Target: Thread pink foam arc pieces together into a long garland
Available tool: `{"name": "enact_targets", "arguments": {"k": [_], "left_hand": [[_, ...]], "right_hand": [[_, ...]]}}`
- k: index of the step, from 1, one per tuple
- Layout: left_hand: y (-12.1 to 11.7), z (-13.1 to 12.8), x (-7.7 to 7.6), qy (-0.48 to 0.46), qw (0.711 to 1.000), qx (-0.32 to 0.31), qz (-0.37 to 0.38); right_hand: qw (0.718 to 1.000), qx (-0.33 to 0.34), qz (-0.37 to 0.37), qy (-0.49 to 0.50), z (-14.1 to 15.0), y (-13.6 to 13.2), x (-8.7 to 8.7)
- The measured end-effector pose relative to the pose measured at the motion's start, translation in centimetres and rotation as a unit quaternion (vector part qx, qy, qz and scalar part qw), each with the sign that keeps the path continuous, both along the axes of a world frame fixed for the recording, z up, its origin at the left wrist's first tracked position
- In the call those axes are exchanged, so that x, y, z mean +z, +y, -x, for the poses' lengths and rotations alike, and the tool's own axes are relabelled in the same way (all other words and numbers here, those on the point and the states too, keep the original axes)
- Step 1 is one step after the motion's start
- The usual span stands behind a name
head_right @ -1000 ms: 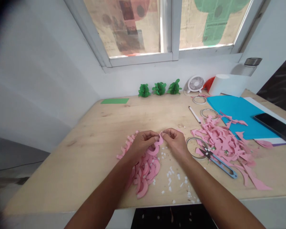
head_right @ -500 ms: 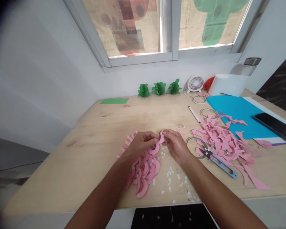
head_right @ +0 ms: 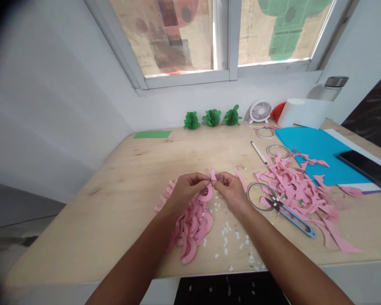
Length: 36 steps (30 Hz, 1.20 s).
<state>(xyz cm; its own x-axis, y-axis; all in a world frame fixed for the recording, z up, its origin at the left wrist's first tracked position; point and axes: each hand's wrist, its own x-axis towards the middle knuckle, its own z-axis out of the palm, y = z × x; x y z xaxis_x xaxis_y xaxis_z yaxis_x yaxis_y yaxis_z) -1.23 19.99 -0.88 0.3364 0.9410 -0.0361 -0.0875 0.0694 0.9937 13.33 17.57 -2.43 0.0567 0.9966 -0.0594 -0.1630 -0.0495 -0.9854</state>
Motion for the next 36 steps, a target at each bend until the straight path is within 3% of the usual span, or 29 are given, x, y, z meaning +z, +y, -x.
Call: {"name": "enact_targets", "arguments": {"k": [8, 16, 26, 36], "left_hand": [[0.1, 0.3, 0.4, 0.012, 0.999, -0.013, 0.027], [0.1, 0.2, 0.3, -0.008, 1.0, -0.016, 0.003], [0.4, 0.2, 0.1, -0.001, 0.999, -0.025, 0.025], [0.8, 1.9, 0.2, 0.068, 0.988, -0.132, 0.035]], "right_hand": [[1.0, -0.026, 0.012, 0.01, -0.1, 0.0, 0.5], [1.0, -0.008, 0.003, 0.006, -0.1, -0.1, 0.7], [1.0, 0.001, -0.019, 0.005, -0.4, 0.1, -0.5], [0.996, -0.078, -0.037, -0.032, -0.7, 0.3, 0.4]]}}
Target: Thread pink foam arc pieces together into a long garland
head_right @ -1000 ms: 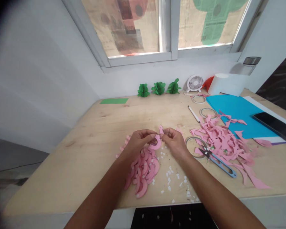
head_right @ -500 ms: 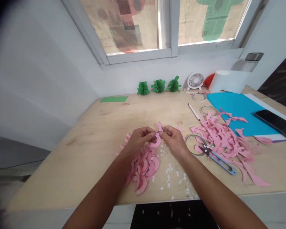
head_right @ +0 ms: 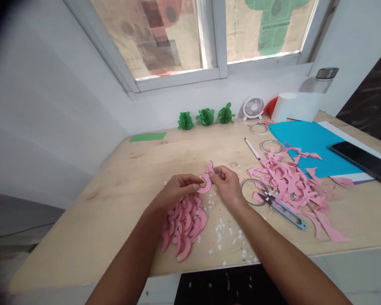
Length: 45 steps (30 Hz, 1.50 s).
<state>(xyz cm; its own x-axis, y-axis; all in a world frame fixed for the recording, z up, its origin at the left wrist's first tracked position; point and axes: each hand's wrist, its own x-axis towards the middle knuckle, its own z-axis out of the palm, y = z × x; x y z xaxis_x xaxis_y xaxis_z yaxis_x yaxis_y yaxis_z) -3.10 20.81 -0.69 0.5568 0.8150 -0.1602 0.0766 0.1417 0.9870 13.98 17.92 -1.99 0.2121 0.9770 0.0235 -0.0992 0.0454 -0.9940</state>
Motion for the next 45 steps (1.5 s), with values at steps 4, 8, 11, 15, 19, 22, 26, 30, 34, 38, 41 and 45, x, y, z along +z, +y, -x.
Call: {"name": "enact_targets", "arguments": {"k": [4, 8, 11, 15, 19, 22, 26, 30, 34, 38, 41, 45], "left_hand": [[0.1, 0.5, -0.2, -0.008, 0.999, -0.049, -0.015], [0.3, 0.5, -0.3, -0.012, 0.998, -0.057, -0.032], [0.4, 0.4, -0.5, -0.014, 0.998, -0.054, -0.031], [0.6, 0.4, -1.0, -0.018, 0.998, -0.053, -0.02], [0.7, 0.3, -1.2, -0.018, 0.999, -0.047, -0.021], [0.7, 0.4, -0.4, -0.002, 0.997, -0.064, -0.038], [0.6, 1.4, 1.5, 0.115, 0.984, -0.05, -0.127], [-0.4, 3.9, 2.4, 0.225, 0.951, 0.046, -0.205], [-2.8, 7.0, 1.6, 0.307, 0.919, 0.12, -0.218], [-6.0, 9.4, 0.0, 0.4, 0.879, 0.169, -0.198], [-7.7, 10.0, -0.9, 0.421, 0.866, 0.182, -0.199], [-8.7, 10.2, -1.4, 0.47, 0.836, 0.158, -0.234]], "right_hand": [[1.0, -0.018, -0.002, 0.003, -0.1, 0.1, -0.1], [1.0, -0.022, -0.001, 0.007, -0.1, 0.2, -0.3], [1.0, -0.021, -0.004, 0.003, -0.1, 0.2, -0.3], [1.0, -0.022, -0.004, -0.002, -0.1, 0.3, -0.5], [1.0, -0.023, -0.006, -0.007, -0.2, 0.4, -0.6], [1.0, -0.026, -0.008, -0.006, -0.4, 0.5, -0.6], [1.0, -0.028, -0.007, -0.003, -0.6, 0.5, -0.5], [1.0, -0.022, -0.003, 0.002, -0.6, 0.4, -0.3], [1.0, -0.003, 0.002, 0.005, -0.6, 0.3, -0.2], [1.0, 0.012, 0.009, 0.007, -0.5, 0.1, -0.1], [1.0, 0.022, 0.014, 0.005, -0.4, 0.0, -0.1], [0.999, 0.028, 0.021, -0.001, -0.5, 0.1, -0.3]]}}
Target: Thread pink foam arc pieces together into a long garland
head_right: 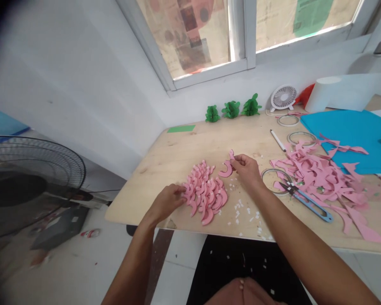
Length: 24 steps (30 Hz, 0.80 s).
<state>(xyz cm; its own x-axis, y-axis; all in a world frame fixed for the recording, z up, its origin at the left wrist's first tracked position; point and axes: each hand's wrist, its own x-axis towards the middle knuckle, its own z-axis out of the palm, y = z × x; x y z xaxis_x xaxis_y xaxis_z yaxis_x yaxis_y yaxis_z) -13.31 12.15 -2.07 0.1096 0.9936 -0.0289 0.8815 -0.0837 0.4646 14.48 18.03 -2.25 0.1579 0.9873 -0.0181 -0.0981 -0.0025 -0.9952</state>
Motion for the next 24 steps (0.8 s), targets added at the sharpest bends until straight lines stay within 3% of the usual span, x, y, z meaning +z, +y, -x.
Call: {"name": "enact_targets", "arguments": {"k": [6, 9, 16, 24], "left_hand": [[0.0, 0.4, -0.5, -0.024, 1.0, -0.013, 0.012], [0.3, 0.2, -0.5, -0.12, 0.991, -0.003, 0.054], [3.3, -2.4, 1.0, -0.343, 0.934, -0.034, 0.094], [7.3, -5.3, 1.4, -0.244, 0.967, -0.048, 0.048]], "right_hand": [[1.0, 0.001, 0.003, -0.003, -0.1, -0.1, -0.1], [1.0, 0.005, 0.002, -0.001, 0.1, -0.3, 0.0], [1.0, 0.009, 0.003, 0.004, 0.2, -0.2, 0.0], [1.0, 0.014, 0.002, -0.001, 0.3, -0.1, 0.0]]}}
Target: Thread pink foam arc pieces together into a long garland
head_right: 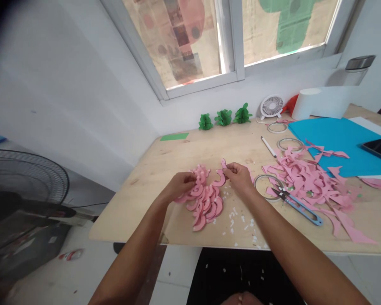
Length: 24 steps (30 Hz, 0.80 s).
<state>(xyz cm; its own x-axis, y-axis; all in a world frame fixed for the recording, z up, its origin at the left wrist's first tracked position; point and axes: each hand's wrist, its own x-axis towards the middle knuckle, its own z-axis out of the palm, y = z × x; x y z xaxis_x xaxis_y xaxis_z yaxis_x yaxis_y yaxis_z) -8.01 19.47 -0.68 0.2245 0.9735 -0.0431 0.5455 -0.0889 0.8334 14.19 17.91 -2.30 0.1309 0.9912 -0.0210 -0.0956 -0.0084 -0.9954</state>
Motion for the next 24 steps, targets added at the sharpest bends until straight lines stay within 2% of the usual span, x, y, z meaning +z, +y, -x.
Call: {"name": "enact_targets", "arguments": {"k": [4, 6, 8, 11, 14, 21, 24], "left_hand": [[-0.1, 0.8, 1.3, 0.076, 0.996, 0.03, -0.037], [-0.4, 1.6, 2.1, 0.093, 0.994, 0.044, -0.046], [-0.6, 2.4, 2.7, 0.09, 0.995, 0.033, -0.039], [-0.8, 3.0, 3.4, -0.063, 0.997, 0.045, -0.002], [-0.8, 2.2, 3.6, -0.19, 0.98, 0.047, 0.036], [0.1, -3.6, 2.1, -0.347, 0.931, 0.044, 0.105], [1.0, -5.1, 1.5, -0.397, 0.908, 0.047, 0.124]], "right_hand": [[1.0, 0.009, 0.003, 0.002, 0.1, 0.1, -0.2], [1.0, 0.015, 0.005, 0.005, 0.2, 0.2, -0.4], [1.0, 0.021, 0.008, 0.007, 0.2, 0.2, -0.5], [0.999, 0.031, 0.012, 0.013, 0.3, 0.1, -0.5], [0.999, 0.049, 0.011, 0.017, 0.4, -0.1, -0.4], [0.996, 0.086, 0.004, 0.026, 0.7, -0.4, -0.2], [0.996, 0.09, 0.002, 0.029, 0.8, -0.4, -0.1]]}}
